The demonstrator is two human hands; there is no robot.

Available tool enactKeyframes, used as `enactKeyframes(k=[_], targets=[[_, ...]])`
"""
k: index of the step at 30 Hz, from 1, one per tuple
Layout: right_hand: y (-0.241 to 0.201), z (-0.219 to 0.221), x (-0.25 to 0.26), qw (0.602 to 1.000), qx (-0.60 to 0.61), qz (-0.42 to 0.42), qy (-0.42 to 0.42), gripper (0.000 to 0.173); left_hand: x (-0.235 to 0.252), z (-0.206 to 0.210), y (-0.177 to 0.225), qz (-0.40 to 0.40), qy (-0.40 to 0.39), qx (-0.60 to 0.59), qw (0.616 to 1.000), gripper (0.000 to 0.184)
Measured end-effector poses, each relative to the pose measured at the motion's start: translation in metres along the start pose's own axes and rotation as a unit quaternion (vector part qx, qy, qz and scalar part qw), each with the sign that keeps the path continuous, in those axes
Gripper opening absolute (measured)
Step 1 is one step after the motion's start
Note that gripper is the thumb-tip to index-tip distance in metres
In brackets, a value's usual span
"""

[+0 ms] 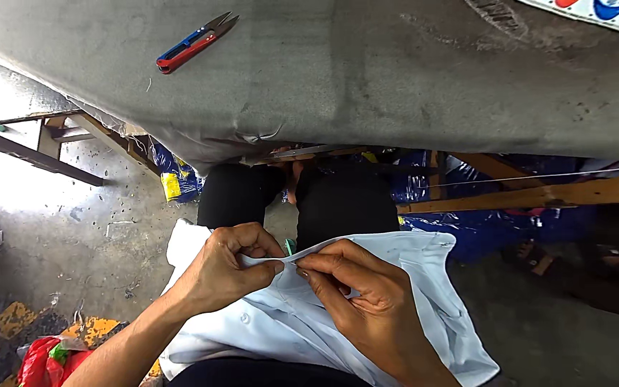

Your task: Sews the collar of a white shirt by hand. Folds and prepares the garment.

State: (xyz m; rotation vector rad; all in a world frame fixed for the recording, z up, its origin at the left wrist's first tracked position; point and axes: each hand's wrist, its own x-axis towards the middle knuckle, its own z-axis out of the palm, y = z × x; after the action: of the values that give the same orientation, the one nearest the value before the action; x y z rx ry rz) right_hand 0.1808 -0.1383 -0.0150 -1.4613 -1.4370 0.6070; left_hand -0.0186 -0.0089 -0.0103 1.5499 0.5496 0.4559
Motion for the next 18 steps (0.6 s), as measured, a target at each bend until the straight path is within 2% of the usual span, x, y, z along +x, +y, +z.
enactKeyframes(k=[18], targets=[[-0.0019, 0.0016, 0.0007, 0.999, -0.033, -0.001, -0.008, 0.014, -0.0002, -0.0005, 0.0032, 0.007, -0.016, 0.01, 1.0, 0.007]])
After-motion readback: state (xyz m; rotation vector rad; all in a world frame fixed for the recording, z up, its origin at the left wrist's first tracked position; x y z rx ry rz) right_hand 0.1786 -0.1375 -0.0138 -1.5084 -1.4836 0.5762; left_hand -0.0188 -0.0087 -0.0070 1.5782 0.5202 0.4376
